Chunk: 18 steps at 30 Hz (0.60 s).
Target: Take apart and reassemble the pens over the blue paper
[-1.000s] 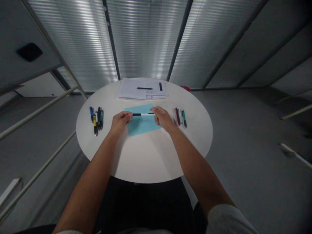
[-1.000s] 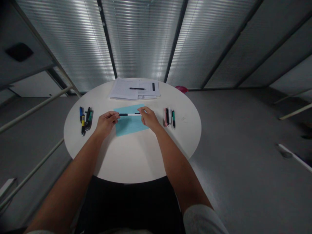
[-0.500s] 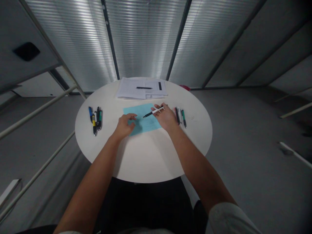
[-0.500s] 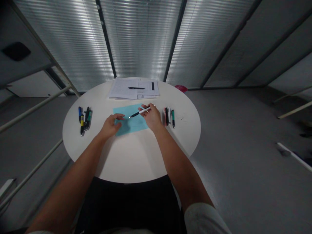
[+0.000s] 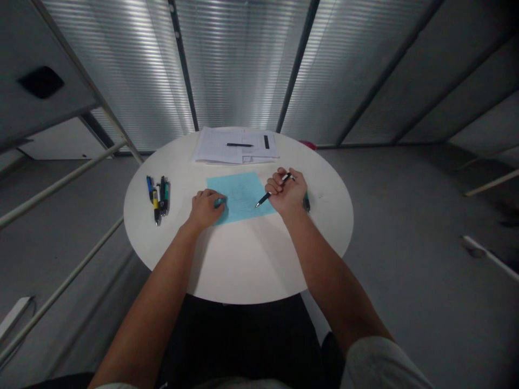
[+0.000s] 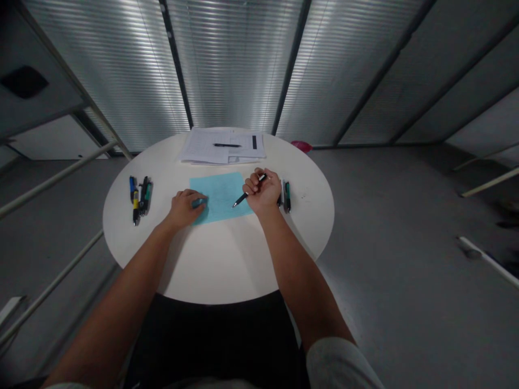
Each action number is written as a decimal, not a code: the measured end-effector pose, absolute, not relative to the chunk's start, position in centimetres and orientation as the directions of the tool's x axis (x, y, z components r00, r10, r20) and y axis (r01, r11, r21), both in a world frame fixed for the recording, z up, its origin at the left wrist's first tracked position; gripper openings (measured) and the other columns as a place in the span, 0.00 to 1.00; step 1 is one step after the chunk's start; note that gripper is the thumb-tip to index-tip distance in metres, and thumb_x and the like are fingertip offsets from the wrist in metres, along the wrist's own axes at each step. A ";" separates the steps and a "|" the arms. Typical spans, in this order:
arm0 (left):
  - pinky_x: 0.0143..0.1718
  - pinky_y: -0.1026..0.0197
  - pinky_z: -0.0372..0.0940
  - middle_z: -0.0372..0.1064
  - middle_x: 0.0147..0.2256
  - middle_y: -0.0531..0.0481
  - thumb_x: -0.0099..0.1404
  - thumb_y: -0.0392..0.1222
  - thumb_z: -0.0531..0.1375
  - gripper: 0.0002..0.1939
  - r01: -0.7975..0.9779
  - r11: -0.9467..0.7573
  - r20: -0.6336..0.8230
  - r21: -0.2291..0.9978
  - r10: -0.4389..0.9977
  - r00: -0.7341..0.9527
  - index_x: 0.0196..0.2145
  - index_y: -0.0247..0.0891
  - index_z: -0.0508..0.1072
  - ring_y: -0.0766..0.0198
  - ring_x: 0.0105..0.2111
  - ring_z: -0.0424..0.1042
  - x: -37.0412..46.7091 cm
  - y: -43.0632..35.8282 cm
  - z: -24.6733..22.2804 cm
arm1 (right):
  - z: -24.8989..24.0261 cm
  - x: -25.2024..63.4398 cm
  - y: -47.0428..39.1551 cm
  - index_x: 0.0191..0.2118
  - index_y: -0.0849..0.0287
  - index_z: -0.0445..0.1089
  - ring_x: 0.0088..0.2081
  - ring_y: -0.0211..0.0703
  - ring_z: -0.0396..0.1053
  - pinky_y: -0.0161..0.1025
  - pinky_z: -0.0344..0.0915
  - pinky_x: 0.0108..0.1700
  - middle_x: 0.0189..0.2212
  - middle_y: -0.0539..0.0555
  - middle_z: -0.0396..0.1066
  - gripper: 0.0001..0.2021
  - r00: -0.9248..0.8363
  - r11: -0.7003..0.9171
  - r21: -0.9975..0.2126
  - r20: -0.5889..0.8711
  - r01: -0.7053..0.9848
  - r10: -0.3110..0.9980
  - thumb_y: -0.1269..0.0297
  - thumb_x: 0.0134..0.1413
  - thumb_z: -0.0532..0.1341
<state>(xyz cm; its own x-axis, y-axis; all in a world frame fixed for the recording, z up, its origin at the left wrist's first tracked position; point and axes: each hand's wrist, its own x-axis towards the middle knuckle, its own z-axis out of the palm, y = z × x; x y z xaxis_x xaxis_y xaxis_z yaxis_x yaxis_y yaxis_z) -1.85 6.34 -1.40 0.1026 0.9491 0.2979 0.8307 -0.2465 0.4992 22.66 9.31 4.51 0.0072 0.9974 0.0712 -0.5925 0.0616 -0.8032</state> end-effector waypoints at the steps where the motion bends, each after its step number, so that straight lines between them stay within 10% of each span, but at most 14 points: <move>1: 0.52 0.42 0.56 0.71 0.46 0.41 0.57 0.43 0.61 0.16 0.828 -0.245 0.296 0.505 0.950 0.101 0.43 0.45 0.80 0.42 0.48 0.65 -1.9 6.4 -1.4 | 4.5 22.5 9.4 0.29 0.54 0.61 0.17 0.33 0.48 0.32 0.48 0.17 0.17 0.45 0.51 0.08 0.015 0.071 -0.808 0.076 -0.585 0.997 0.56 0.50 0.58; 4: 0.52 0.42 0.55 0.71 0.45 0.41 0.57 0.44 0.61 0.15 0.814 -0.259 0.299 0.520 0.948 0.111 0.42 0.45 0.80 0.43 0.48 0.65 -2.0 6.6 -1.6 | 4.0 22.3 9.9 0.31 0.54 0.64 0.17 0.31 0.51 0.30 0.48 0.17 0.17 0.43 0.51 0.06 0.031 0.108 -0.868 0.106 -0.484 0.994 0.62 0.47 0.62; 10: 0.56 0.46 0.55 0.71 0.47 0.40 0.55 0.48 0.63 0.18 0.799 -0.314 0.314 0.513 0.935 0.165 0.43 0.41 0.79 0.46 0.50 0.65 -2.2 7.0 -1.7 | 3.1 21.4 9.5 0.30 0.58 0.70 0.21 0.37 0.66 0.33 0.59 0.22 0.16 0.48 0.61 0.23 -0.076 0.059 -0.997 0.062 -0.048 0.995 0.39 0.52 0.57; 18: 0.55 0.44 0.55 0.69 0.51 0.39 0.55 0.57 0.63 0.26 0.854 -0.268 0.269 0.447 0.950 0.157 0.49 0.43 0.77 0.41 0.53 0.63 -1.9 6.5 -1.5 | 1.9 19.5 8.2 0.34 0.55 0.67 0.23 0.38 0.65 0.33 0.57 0.26 0.20 0.48 0.65 0.23 -0.202 0.351 -0.881 0.299 0.318 0.933 0.39 0.58 0.52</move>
<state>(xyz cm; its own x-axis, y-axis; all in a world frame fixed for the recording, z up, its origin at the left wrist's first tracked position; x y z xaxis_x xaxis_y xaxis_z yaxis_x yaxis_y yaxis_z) -1.85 6.48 -1.53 0.1568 0.9502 0.2692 0.8535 -0.2675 0.4471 19.47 8.17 1.92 -0.2016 0.9326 0.2994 0.3181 0.3514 -0.8805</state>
